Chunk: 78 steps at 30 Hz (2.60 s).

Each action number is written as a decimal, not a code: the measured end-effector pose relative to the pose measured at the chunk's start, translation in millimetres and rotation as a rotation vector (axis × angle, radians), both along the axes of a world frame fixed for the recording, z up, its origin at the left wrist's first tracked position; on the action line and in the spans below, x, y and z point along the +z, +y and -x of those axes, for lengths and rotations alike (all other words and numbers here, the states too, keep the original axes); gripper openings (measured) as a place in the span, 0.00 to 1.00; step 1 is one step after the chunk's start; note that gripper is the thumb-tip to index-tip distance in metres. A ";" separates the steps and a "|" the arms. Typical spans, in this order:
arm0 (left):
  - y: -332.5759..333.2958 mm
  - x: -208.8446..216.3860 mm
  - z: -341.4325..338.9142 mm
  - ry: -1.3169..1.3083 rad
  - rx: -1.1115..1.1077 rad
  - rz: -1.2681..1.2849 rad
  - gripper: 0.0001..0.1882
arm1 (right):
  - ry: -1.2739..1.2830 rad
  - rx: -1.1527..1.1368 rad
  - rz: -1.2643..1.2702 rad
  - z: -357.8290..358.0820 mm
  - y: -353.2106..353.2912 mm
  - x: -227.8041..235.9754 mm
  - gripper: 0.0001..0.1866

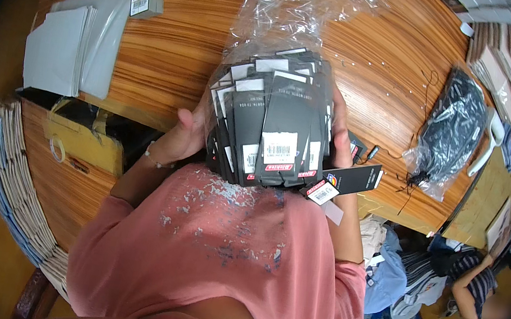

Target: The person organizes stacks of clothing tags, places a large stack into a plastic bag, and then attaches small adhesive labels to individual tags.

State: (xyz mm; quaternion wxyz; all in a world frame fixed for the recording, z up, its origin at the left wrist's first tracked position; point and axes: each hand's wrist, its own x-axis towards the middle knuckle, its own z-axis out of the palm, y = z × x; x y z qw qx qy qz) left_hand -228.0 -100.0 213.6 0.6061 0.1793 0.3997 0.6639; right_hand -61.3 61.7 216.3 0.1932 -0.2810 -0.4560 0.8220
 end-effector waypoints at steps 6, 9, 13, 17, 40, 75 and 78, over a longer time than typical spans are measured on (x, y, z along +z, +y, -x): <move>8.8 2.6 9.5 -0.195 0.124 0.136 0.40 | -0.173 0.132 -0.127 -8.4 19.3 -19.6 0.61; 18.0 -1.9 11.5 -0.367 0.252 0.213 0.21 | -0.116 0.115 -0.050 -8.0 17.6 -11.7 0.62; 14.8 -23.0 7.7 -0.211 0.196 0.213 0.13 | -0.162 0.071 0.010 -20.7 15.2 -14.0 0.65; 16.1 -22.4 6.9 -0.274 0.217 0.186 0.15 | -0.193 0.015 0.123 -24.0 11.2 -12.1 0.69; 67.4 -34.5 78.1 0.086 -0.179 0.042 0.16 | -0.221 -0.033 0.188 -56.9 6.1 -22.2 0.71; 81.3 -23.2 69.7 0.731 -0.178 0.012 0.08 | -0.130 -0.054 0.220 -58.1 6.7 -24.0 0.68; 75.3 -23.9 63.2 0.255 -0.151 0.074 0.19 | -0.126 -0.050 0.223 -56.7 6.2 -24.1 0.68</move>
